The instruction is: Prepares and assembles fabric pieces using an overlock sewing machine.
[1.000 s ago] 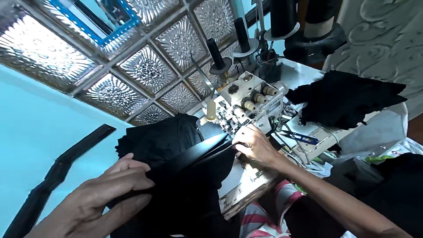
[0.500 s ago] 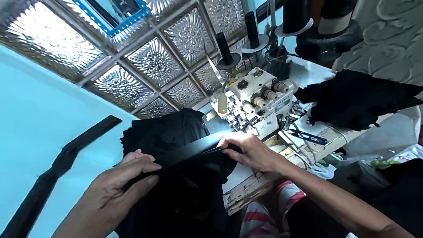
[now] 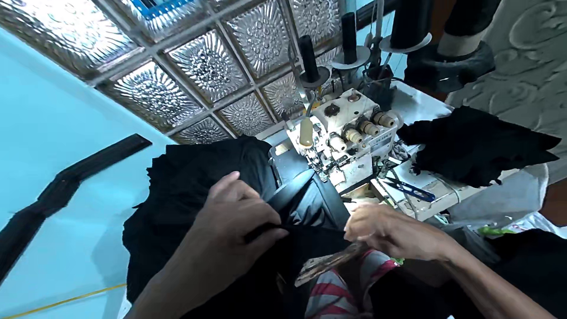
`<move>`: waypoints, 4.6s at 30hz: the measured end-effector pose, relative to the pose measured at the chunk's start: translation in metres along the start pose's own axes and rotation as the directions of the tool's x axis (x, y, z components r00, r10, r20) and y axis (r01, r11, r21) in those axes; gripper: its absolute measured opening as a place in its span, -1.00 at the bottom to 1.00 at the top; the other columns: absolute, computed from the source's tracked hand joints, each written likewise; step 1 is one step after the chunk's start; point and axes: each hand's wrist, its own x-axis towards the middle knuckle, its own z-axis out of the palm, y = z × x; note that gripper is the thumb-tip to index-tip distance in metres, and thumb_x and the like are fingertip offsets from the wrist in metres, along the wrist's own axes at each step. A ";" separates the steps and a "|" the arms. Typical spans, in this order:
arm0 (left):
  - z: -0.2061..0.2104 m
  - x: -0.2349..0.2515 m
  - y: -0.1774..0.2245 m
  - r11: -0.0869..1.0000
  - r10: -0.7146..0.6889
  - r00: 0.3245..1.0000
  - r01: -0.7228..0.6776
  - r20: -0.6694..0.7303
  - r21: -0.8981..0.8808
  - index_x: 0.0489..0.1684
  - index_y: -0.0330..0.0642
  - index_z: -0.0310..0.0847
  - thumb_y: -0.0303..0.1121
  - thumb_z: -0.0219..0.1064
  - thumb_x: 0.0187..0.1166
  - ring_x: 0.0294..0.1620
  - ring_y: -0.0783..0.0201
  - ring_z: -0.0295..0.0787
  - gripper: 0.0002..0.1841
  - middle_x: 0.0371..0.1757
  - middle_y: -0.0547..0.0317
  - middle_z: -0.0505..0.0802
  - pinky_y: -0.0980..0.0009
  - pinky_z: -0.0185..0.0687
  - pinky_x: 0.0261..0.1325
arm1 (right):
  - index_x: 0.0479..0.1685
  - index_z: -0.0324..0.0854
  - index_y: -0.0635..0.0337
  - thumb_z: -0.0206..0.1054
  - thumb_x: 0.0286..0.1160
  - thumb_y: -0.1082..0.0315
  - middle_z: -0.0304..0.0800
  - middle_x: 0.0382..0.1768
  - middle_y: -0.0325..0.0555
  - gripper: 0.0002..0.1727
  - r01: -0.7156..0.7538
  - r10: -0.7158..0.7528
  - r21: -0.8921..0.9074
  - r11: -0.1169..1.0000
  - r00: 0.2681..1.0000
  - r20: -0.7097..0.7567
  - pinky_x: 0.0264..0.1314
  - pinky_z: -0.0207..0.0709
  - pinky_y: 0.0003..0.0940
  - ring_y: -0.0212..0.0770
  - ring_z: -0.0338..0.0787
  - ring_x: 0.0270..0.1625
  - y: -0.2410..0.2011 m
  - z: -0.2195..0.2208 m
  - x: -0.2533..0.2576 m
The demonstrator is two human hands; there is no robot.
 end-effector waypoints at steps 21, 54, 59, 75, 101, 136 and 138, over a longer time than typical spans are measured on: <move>0.018 0.004 -0.002 0.995 -0.078 0.992 0.083 -0.095 0.048 -0.29 0.05 0.88 -0.16 0.31 0.56 -0.17 0.51 0.67 -0.79 -0.44 0.48 0.77 0.07 0.19 0.65 | -0.23 0.90 0.03 0.33 0.48 0.38 0.92 -0.24 -0.29 -0.81 -0.064 -0.032 -0.269 0.961 0.941 -0.338 0.30 0.40 -0.08 -0.16 0.75 0.08 0.066 0.013 0.047; -0.021 -0.002 -0.039 0.968 -0.061 0.998 0.053 0.024 0.245 -0.39 -0.27 0.65 -0.19 0.18 0.60 -0.17 0.02 0.73 -0.68 -0.47 0.10 0.70 -0.30 0.23 0.52 | -0.27 0.77 0.31 0.35 0.58 0.34 0.86 -0.32 -0.14 -0.80 -0.015 0.041 0.111 0.994 0.972 -0.231 -0.03 0.56 -0.66 -0.54 0.77 -0.19 0.039 0.006 0.051; -0.011 0.017 -0.033 0.934 0.031 1.000 -0.028 -0.004 0.357 -0.35 -0.30 0.64 -0.23 0.14 0.65 -0.17 -0.09 0.71 -0.69 -0.42 0.01 0.71 -0.34 0.14 0.51 | -0.18 0.76 0.32 0.32 0.62 0.33 0.84 -0.26 -0.07 -0.79 -0.008 0.028 0.124 0.992 0.986 -0.163 0.07 0.54 -0.60 -0.46 0.76 -0.11 0.036 0.003 0.040; -0.015 0.013 -0.039 0.929 0.019 0.999 -0.031 0.038 0.369 -0.33 -0.29 0.68 -0.18 0.16 0.67 -0.12 -0.09 0.72 -0.65 -0.39 0.03 0.74 -0.39 0.11 0.51 | -0.25 0.76 0.35 0.38 0.54 0.35 0.82 -0.34 -0.11 -0.80 -0.011 0.046 0.173 0.985 0.979 -0.201 -0.05 0.53 -0.67 -0.53 0.72 -0.22 0.040 0.007 0.046; 0.010 0.035 -0.008 0.987 0.104 0.990 -0.091 -0.097 0.131 -0.44 -0.20 0.74 -0.25 0.19 0.67 0.00 0.18 0.75 -0.68 -0.37 0.16 0.78 -0.10 0.13 0.69 | -0.11 0.86 0.24 0.41 0.46 0.41 0.95 -0.18 -0.12 -0.84 -0.069 -0.011 -0.134 0.989 0.853 -0.522 0.61 0.41 -0.14 -0.30 0.88 0.01 0.061 0.038 0.036; 0.135 0.041 0.040 0.947 -0.322 0.937 0.316 -0.134 -0.066 -0.27 -0.30 0.88 -0.45 0.35 0.54 -0.25 0.07 0.93 -0.83 -0.31 -0.04 0.92 0.12 0.80 -0.10 | -0.11 0.94 -0.13 0.39 0.35 0.43 0.88 -0.03 -0.06 -0.72 -0.293 0.132 -0.127 0.948 0.722 -0.679 0.47 0.44 0.13 0.18 0.66 0.41 0.068 0.066 0.028; 0.108 0.043 0.034 0.965 -0.264 0.959 0.262 -0.099 -0.030 -0.13 -0.26 0.89 -0.42 0.24 0.65 -0.20 0.08 0.93 -0.76 -0.24 -0.01 0.93 0.10 0.80 -0.09 | -0.06 0.93 -0.16 0.34 0.38 0.45 0.87 -0.01 -0.06 -0.67 -0.294 0.143 -0.127 0.947 0.745 -0.652 0.49 0.42 0.16 0.18 0.64 0.43 0.068 0.063 0.026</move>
